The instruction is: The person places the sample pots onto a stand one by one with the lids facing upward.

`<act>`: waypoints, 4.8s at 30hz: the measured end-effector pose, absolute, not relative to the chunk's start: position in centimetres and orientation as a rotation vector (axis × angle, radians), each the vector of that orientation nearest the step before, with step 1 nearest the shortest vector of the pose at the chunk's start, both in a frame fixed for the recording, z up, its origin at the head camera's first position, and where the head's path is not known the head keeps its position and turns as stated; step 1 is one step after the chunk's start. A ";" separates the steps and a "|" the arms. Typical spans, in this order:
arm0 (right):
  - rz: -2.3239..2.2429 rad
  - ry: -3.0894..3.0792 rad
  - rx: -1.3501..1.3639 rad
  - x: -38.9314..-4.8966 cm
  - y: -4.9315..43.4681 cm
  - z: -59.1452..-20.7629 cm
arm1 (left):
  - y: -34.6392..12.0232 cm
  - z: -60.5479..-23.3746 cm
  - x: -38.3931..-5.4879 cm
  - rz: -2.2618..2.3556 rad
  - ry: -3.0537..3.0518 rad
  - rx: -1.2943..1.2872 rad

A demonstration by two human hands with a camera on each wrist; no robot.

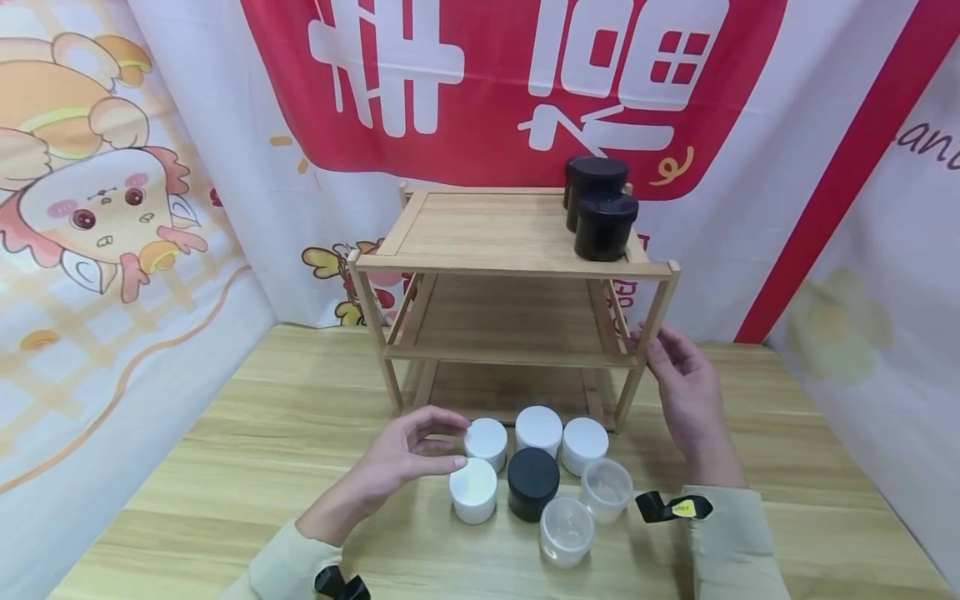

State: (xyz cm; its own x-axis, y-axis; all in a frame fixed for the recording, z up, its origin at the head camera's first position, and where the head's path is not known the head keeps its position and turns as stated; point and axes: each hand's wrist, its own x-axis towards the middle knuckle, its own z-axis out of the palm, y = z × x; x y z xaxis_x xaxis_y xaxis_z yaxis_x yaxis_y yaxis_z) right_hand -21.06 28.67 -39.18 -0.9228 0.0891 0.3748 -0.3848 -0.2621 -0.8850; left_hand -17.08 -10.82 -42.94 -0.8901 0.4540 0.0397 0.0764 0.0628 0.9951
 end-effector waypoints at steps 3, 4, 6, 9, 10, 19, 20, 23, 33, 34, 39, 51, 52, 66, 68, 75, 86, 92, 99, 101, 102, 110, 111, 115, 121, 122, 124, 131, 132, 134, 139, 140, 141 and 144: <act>2.252 -1.678 0.360 -21.0 28.7 -39.1 | -10.7 -42.9 -17.2 1.893 2.056 0.513; 2.258 -1.669 0.359 -20.9 28.7 -39.1 | -10.7 -42.9 -17.2 1.889 2.056 0.509; 2.265 -1.656 0.355 -20.9 28.7 -39.0 | -10.8 -42.9 -17.2 1.878 2.059 0.506; 2.270 -1.651 0.341 -20.8 28.6 -39.0 | -10.9 -42.9 -17.2 1.857 2.080 0.518; 2.271 -1.651 0.338 -20.8 28.6 -39.0 | -10.9 -43.0 -17.1 1.851 2.092 0.521; 2.273 -1.623 0.350 -20.7 28.3 -38.9 | -11.2 -44.0 -17.8 1.862 2.137 0.442; 2.275 -1.613 0.356 -20.7 28.3 -38.9 | -11.2 -44.1 -17.8 1.858 2.139 0.432; 2.269 -1.627 0.336 -20.8 28.2 -39.0 | -11.4 -44.7 -17.9 1.839 2.146 0.418; 2.277 -1.633 0.286 -20.9 27.9 -38.9 | -12.4 -45.5 -17.7 1.723 2.149 0.543; 2.277 -1.636 0.286 -20.9 28.0 -38.9 | -12.4 -45.5 -17.7 1.709 2.140 0.561; 2.263 -1.653 0.279 -20.9 28.0 -38.9 | -12.3 -45.9 -17.9 1.678 2.092 0.628; 2.264 -1.647 0.284 -20.8 28.2 -39.1 | -12.0 -46.2 -17.3 1.640 2.066 0.692; 2.267 -1.646 0.281 -20.8 28.2 -39.1 | -11.9 -46.1 -17.2 1.634 2.071 0.695; 2.249 -1.631 0.309 -20.9 28.2 -39.2 | -11.5 -46.1 -16.8 1.613 2.095 0.725; 2.257 -1.610 0.333 -20.9 28.3 -39.3 | -11.5 -46.1 -16.7 1.618 2.083 0.714; 2.266 -1.600 0.336 -20.9 28.3 -39.4 | -11.4 -46.2 -16.8 1.648 2.033 0.723; 2.251 -1.626 0.304 -20.9 28.0 -39.3 | -11.6 -46.0 -16.5 1.688 1.981 0.732; 2.233 -1.721 0.211 -20.8 27.9 -39.0 | -11.8 -45.7 -16.3 1.694 1.983 0.721; 2.244 -1.731 0.194 -20.7 27.7 -38.7 | -12.0 -45.8 -16.5 1.703 1.994 0.704; 2.246 -1.727 0.194 -20.8 27.6 -38.7 | -12.0 -45.8 -16.5 1.706 1.995 0.701; 2.245 -1.725 0.195 -20.8 27.5 -38.7 | -12.0 -45.8 -16.5 1.708 1.995 0.700; 2.234 -1.635 0.223 -20.8 27.2 -38.9 | -11.9 -45.6 -16.6 1.705 2.005 0.680; 2.236 -1.623 0.225 -20.8 27.2 -38.9 | -12.0 -45.5 -16.6 1.702 2.008 0.677; 2.232 -1.612 0.219 -20.6 27.2 -39.0 | -12.0 -45.2 -16.6 1.688 2.027 0.672; 2.237 -1.604 0.186 -20.4 27.4 -39.1 | -11.9 -45.0 -16.5 1.691 2.033 0.663; 2.235 -1.609 0.182 -20.4 27.4 -39.1 | -11.8 -44.9 -16.5 1.692 2.034 0.662; 2.234 -1.611 0.179 -20.4 27.5 -39.2 | -11.7 -45.0 -16.5 1.691 2.038 0.658; 2.233 -1.601 0.198 -20.3 27.6 -39.4 | -11.5 -45.1 -16.3 1.707 2.030 0.644; 2.238 -1.593 0.203 -20.3 27.6 -39.4 | -11.5 -45.1 -16.3 1.709 2.030 0.643; 2.238 -1.594 0.201 -20.3 27.6 -39.3 | -11.5 -45.0 -16.2 1.711 2.029 0.639; 2.223 -1.641 0.162 -20.2 27.6 -39.1 | -11.6 -44.5 -16.1 1.712 2.029 0.606; 2.217 -1.651 0.153 -20.2 27.6 -39.0 | -11.6 -44.4 -16.1 1.713 2.032 0.601; 2.215 -1.656 0.148 -20.2 27.6 -39.0 | -11.7 -44.3 -16.0 1.713 2.035 0.597; 2.208 -1.661 0.145 -20.3 27.6 -38.9 | -11.8 -43.7 -16.0 1.715 2.052 0.594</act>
